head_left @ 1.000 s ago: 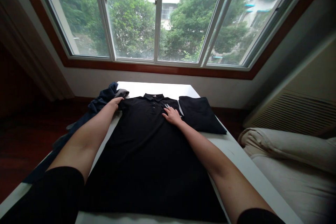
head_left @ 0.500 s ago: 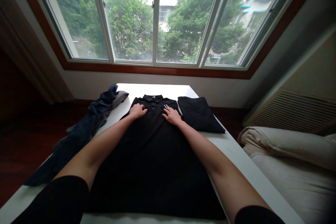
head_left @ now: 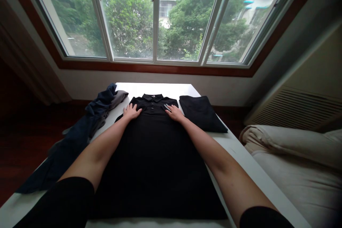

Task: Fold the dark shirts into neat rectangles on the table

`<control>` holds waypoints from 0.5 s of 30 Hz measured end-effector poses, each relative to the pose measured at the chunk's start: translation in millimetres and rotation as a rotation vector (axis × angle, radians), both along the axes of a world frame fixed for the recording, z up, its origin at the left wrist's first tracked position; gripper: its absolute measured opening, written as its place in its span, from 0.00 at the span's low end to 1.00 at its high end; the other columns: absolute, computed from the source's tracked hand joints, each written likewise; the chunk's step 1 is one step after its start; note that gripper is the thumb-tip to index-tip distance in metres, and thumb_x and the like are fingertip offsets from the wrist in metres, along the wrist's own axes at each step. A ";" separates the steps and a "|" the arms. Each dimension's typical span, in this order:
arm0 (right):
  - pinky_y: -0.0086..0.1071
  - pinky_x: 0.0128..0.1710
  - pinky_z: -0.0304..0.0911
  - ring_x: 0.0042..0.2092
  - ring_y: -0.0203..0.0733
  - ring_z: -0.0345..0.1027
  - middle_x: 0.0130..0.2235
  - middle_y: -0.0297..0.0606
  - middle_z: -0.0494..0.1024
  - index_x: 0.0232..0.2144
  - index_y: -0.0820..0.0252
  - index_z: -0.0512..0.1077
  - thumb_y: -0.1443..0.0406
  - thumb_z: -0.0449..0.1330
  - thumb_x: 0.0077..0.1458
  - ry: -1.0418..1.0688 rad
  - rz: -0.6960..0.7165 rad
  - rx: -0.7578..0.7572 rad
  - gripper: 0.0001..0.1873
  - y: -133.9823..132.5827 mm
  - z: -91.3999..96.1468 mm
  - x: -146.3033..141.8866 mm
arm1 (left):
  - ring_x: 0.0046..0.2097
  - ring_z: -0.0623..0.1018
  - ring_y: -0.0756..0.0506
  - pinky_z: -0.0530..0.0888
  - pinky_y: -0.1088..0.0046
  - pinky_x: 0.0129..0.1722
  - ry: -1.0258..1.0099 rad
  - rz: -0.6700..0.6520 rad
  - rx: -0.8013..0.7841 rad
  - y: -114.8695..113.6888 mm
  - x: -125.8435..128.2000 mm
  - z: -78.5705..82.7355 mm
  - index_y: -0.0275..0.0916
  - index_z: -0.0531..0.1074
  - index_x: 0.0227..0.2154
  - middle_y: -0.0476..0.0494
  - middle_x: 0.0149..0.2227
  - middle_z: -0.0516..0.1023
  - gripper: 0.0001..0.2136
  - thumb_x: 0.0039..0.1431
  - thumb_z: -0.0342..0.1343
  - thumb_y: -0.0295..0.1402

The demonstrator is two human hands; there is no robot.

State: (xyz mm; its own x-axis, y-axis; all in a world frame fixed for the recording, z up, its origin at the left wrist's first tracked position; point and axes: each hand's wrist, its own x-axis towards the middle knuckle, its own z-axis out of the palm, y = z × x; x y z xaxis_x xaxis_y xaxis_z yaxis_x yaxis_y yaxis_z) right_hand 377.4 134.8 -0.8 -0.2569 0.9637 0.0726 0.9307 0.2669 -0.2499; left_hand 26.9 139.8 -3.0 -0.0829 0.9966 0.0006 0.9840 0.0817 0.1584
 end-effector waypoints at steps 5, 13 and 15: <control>0.49 0.72 0.41 0.76 0.55 0.41 0.75 0.44 0.52 0.73 0.48 0.58 0.44 0.47 0.71 -0.027 -0.025 -0.024 0.35 3.4 -5.0 8.0 | 0.76 0.50 0.28 0.52 0.39 0.70 0.010 0.105 -0.025 7.7 -24.5 3.9 0.39 0.55 0.74 0.31 0.76 0.49 0.41 0.68 0.32 0.62; 0.50 0.71 0.45 0.72 0.57 0.49 0.71 0.46 0.61 0.69 0.48 0.64 0.43 0.46 0.71 -0.001 -0.091 -0.032 0.33 7.3 3.3 7.8 | 0.73 0.58 0.31 0.57 0.43 0.69 0.040 0.107 0.176 0.1 -32.8 9.2 0.36 0.66 0.68 0.31 0.73 0.60 0.31 0.73 0.38 0.49; 0.52 0.71 0.44 0.73 0.57 0.47 0.72 0.46 0.59 0.70 0.49 0.64 0.44 0.47 0.71 -0.035 -0.080 0.007 0.33 8.9 4.4 4.6 | 0.72 0.61 0.35 0.57 0.51 0.71 0.046 -0.055 0.208 3.6 -24.4 10.0 0.38 0.67 0.67 0.35 0.72 0.62 0.27 0.73 0.40 0.43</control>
